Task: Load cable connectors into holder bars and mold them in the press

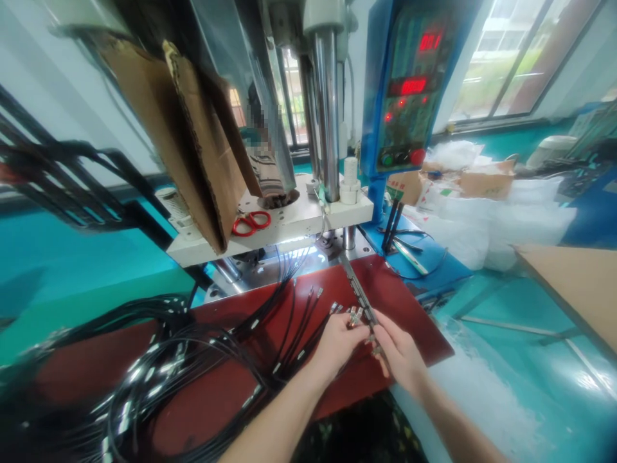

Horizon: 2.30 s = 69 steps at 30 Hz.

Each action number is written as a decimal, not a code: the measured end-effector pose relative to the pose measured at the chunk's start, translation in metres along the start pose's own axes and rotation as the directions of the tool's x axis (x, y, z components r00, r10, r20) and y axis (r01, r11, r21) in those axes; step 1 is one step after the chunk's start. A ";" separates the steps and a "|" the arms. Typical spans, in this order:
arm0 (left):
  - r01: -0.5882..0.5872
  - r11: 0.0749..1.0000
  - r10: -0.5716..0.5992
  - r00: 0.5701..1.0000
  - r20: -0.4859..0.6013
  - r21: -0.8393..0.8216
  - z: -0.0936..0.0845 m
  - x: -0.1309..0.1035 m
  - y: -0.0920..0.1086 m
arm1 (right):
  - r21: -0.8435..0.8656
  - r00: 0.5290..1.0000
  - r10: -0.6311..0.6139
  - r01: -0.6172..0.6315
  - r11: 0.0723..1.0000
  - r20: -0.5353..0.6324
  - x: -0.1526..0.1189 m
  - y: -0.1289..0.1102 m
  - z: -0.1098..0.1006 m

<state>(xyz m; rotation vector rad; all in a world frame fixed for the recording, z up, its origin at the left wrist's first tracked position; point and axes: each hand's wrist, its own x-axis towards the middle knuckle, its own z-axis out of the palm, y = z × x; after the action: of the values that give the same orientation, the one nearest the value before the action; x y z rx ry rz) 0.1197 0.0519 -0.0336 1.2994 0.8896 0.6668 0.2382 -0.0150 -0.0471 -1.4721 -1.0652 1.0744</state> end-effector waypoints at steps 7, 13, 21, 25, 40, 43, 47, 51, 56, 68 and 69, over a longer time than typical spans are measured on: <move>0.002 0.995 -0.003 1.000 -0.009 -0.100 -0.011 0.004 0.009 | 0.261 0.992 0.085 -0.058 0.963 -0.093 0.001 -0.003 -0.003; 0.165 0.962 -0.150 0.985 0.086 -0.215 -0.015 0.010 0.008 | 0.266 0.995 0.084 -0.069 0.962 -0.046 -0.001 -0.003 -0.004; -0.125 0.992 0.126 0.991 -0.042 0.019 -0.004 0.009 0.002 | 0.209 0.997 0.080 -0.077 0.975 -0.002 0.003 0.002 -0.006; -0.131 0.991 0.131 0.991 -0.038 0.002 -0.004 0.009 0.001 | 0.146 0.998 0.061 -0.064 0.987 0.025 0.002 0.004 -0.007; -0.131 0.989 0.118 0.980 -0.163 -0.069 -0.016 0.005 0.004 | 0.085 0.999 0.049 -0.047 0.995 -0.020 0.001 0.001 -0.003; -0.179 0.983 0.167 0.962 -0.216 -0.035 -0.019 0.006 0.003 | 0.166 0.997 0.068 -0.063 0.984 -0.023 0.001 0.002 -0.004; -0.254 0.964 0.264 0.917 -0.299 0.075 -0.016 0.004 0.002 | 0.167 0.998 0.062 -0.061 0.984 0.003 0.000 0.004 -0.005; -0.209 0.939 0.275 0.934 -0.229 0.274 -0.014 0.001 0.006 | 0.162 0.999 0.043 -0.047 0.986 0.027 -0.001 0.006 -0.006; -0.212 0.937 0.268 0.946 -0.182 0.277 -0.015 0.000 0.007 | 0.159 0.997 0.037 -0.048 0.986 0.067 -0.002 0.008 -0.008; -0.199 0.938 0.272 0.930 -0.248 0.283 -0.011 -0.003 0.008 | 0.160 0.997 0.047 -0.056 0.986 0.057 -0.001 0.008 -0.008; -0.201 0.928 0.274 0.939 -0.208 0.314 -0.011 -0.003 0.010 | 0.156 0.997 0.049 -0.057 0.986 0.057 -0.002 0.007 -0.008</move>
<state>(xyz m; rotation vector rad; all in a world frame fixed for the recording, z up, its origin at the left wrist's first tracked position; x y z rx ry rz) 0.1093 0.0564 -0.0237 1.6293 1.0713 0.9333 0.2461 -0.0191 -0.0534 -1.3579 -0.9591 1.2139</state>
